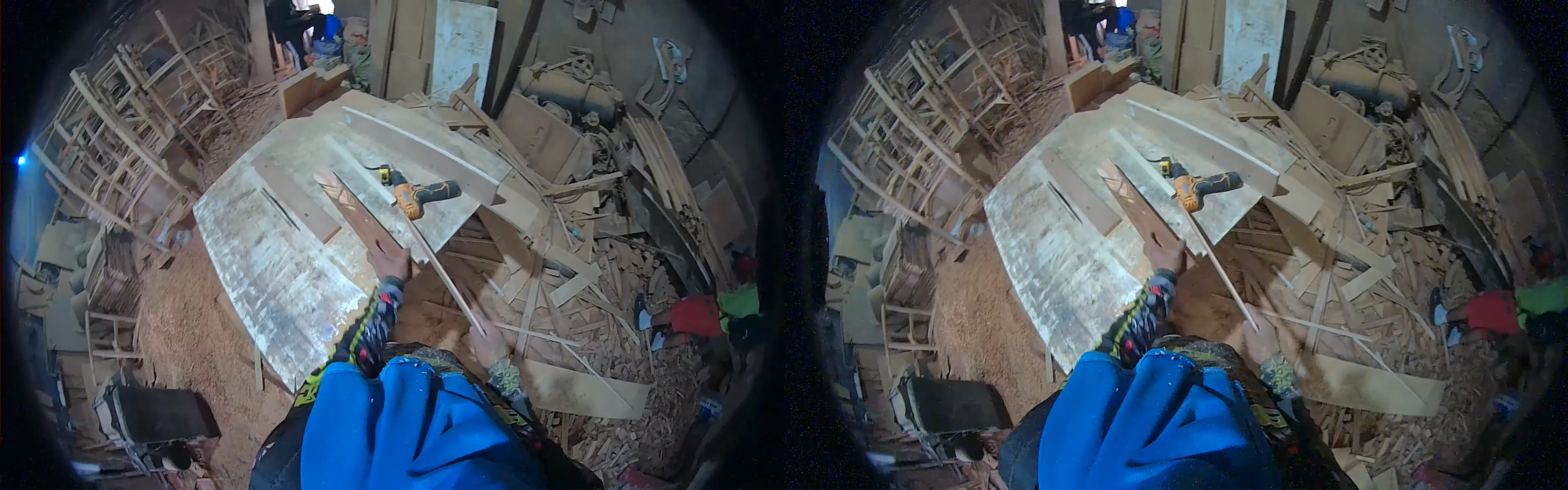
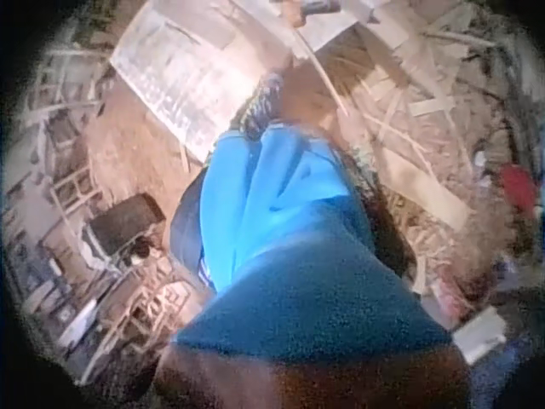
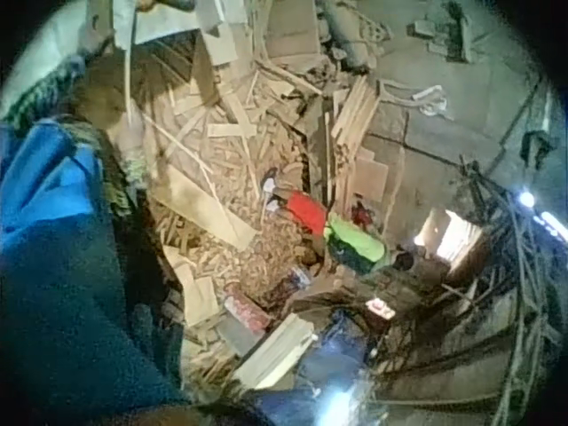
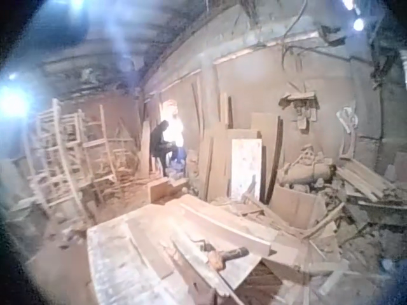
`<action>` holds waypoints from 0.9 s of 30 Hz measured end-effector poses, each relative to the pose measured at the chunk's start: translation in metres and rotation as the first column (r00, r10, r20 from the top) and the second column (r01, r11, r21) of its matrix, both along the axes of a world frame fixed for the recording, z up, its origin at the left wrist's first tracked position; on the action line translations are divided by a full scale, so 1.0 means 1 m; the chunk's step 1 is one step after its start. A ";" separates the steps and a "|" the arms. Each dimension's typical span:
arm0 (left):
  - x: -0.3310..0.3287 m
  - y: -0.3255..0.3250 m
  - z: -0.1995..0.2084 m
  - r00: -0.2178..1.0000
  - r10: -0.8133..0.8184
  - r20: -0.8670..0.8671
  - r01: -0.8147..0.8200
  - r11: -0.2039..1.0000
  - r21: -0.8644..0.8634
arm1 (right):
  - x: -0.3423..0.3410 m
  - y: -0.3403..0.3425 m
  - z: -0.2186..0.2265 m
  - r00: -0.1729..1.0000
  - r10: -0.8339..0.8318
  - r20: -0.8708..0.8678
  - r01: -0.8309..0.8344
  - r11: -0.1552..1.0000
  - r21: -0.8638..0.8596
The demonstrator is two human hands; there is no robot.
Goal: Sorting and stacking wood planks in a woodworking workshop.
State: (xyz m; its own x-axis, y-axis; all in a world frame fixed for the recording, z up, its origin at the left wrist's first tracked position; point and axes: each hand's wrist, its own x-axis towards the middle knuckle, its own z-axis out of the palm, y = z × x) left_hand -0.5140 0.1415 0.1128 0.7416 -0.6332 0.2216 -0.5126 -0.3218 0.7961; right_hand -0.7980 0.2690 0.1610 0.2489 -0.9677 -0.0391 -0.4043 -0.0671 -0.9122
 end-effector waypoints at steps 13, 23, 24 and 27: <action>0.047 0.115 -0.021 0.620 -0.555 -0.555 0.666 0.746 -0.002 | 0.119 -0.120 0.049 0.967 0.188 -0.173 -0.212 0.968 -0.133; -0.020 0.153 0.159 0.310 -0.864 -0.397 0.947 0.318 0.048 | 0.058 -0.097 -0.085 0.960 0.081 -0.268 -0.086 0.996 -0.010; -0.044 0.143 0.192 0.206 -0.939 -0.277 0.973 0.225 -0.040 | 0.030 -0.076 -0.120 0.920 0.157 -0.358 -0.112 0.983 0.143; -0.131 0.136 0.262 -0.350 -0.936 -0.030 0.868 -0.311 -0.388 | -0.029 -0.009 -0.176 0.768 0.449 -0.457 -0.218 0.854 0.473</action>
